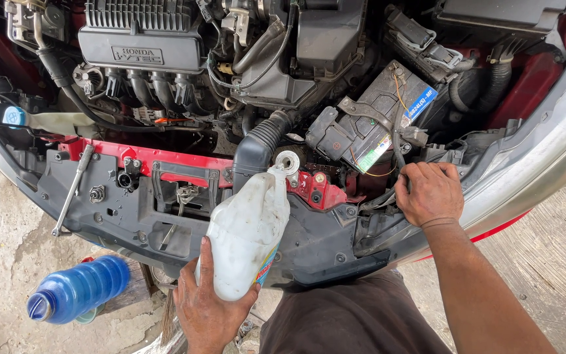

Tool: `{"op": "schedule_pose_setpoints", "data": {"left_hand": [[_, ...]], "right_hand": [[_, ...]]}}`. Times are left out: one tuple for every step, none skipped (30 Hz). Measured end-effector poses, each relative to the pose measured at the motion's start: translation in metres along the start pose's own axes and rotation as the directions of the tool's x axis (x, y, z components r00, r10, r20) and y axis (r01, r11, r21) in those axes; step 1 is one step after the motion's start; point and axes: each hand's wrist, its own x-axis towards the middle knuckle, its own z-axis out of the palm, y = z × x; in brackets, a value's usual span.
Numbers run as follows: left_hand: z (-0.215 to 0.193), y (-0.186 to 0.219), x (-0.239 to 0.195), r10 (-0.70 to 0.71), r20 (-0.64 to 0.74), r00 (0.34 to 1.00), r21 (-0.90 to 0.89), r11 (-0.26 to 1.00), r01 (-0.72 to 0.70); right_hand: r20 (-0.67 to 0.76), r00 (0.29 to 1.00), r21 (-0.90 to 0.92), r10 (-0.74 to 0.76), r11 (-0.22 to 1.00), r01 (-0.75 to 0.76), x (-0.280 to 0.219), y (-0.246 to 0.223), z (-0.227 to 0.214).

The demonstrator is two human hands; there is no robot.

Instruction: Pouring radiator coolant from a plastic jug into a car's radiator and replacing the cap.

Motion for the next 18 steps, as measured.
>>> {"op": "schedule_pose_setpoints", "data": {"left_hand": [[-0.0002, -0.0002, 0.0002, 0.000, 0.000, 1.000, 0.000, 1.000, 0.000], [-0.0004, -0.0004, 0.0002, 0.000, 0.002, 1.000, 0.000, 1.000, 0.000], [-0.0006, -0.0006, 0.0002, -0.001, 0.004, 1.000, 0.000, 1.000, 0.001], [0.0000, -0.0007, 0.0003, 0.000, 0.004, 1.000, -0.001, 1.000, 0.000], [0.0006, -0.0010, 0.0003, -0.004, 0.014, 1.000, 0.009, 1.000, 0.004], [0.0007, -0.0016, -0.0004, -0.009, 0.025, 1.000, 0.020, 1.000, 0.009], [-0.0001, -0.0013, -0.0001, -0.010, 0.025, 1.000, 0.020, 1.000, 0.010], [-0.0005, -0.0006, 0.0000, 0.000, 0.010, 1.000, 0.012, 1.000, 0.000], [-0.0010, -0.0001, 0.0001, 0.010, -0.005, 1.000, 0.003, 1.000, -0.010], [-0.0016, 0.0006, 0.0004, 0.007, -0.005, 1.000, 0.002, 1.000, -0.007], [-0.0023, 0.0011, 0.0008, 0.005, -0.005, 1.000, 0.002, 1.000, -0.005], [-0.0030, 0.0021, 0.0012, 0.003, -0.005, 1.000, 0.000, 1.000, -0.003], [-0.0050, 0.0015, 0.0027, 0.000, -0.006, 1.000, -0.001, 1.000, 0.000], [-0.0060, 0.0022, 0.0029, 0.008, 0.000, 1.000, -0.011, 1.000, -0.008], [-0.0071, 0.0022, 0.0030, 0.016, 0.005, 1.000, -0.022, 1.000, -0.016], [-0.0069, 0.0024, 0.0029, 0.004, 0.004, 1.000, -0.028, 1.000, -0.004], [-0.0068, 0.0022, 0.0029, 0.014, -0.004, 1.000, -0.022, 1.000, -0.014], [-0.0072, 0.0012, 0.0032, 0.026, -0.011, 1.000, -0.014, 1.000, -0.026]], "right_hand": [[-0.001, 1.000, 0.000, 0.000, 1.000, 0.000, 0.0007, -0.0004, -0.0003], [0.004, 1.000, -0.008, 0.002, 1.000, -0.002, 0.0007, -0.0005, -0.0010], [0.009, 1.000, -0.016, 0.004, 1.000, -0.003, 0.0008, -0.0007, -0.0015], [0.009, 1.000, -0.016, 0.004, 1.000, -0.004, 0.0006, -0.0003, -0.0011], [0.023, 1.000, -0.016, 0.012, 1.000, -0.012, 0.0005, 0.0000, -0.0007], [0.038, 0.999, -0.014, 0.018, 1.000, -0.018, 0.0002, -0.0003, -0.0003], [0.038, 0.999, -0.014, 0.017, 1.000, -0.017, 0.0003, -0.0007, -0.0006], [0.017, 1.000, -0.014, 0.008, 1.000, -0.008, 0.0004, -0.0006, -0.0009], [-0.005, 1.000, -0.014, 0.000, 1.000, 0.000, 0.0004, -0.0006, -0.0012], [-0.005, 1.000, -0.015, -0.003, 1.000, 0.003, 0.0003, -0.0008, -0.0013], [-0.005, 1.000, -0.016, -0.002, 1.000, 0.002, 0.0002, -0.0010, -0.0015], [-0.004, 1.000, -0.017, 0.000, 1.000, 0.000, 0.0003, -0.0008, -0.0017], [-0.004, 1.000, -0.017, -0.003, 1.000, 0.003, 0.0005, -0.0022, -0.0022], [-0.010, 1.000, -0.015, -0.007, 1.000, 0.007, 0.0012, -0.0019, -0.0034], [-0.015, 1.000, -0.013, -0.010, 1.000, 0.010, 0.0018, -0.0023, -0.0046], [-0.015, 1.000, -0.018, -0.024, 1.000, 0.024, 0.0021, -0.0023, -0.0048], [-0.035, 0.999, -0.002, -0.023, 1.000, 0.023, 0.0024, -0.0026, -0.0052], [-0.055, 0.998, 0.015, -0.019, 1.000, 0.020, 0.0020, -0.0038, -0.0053]]}}
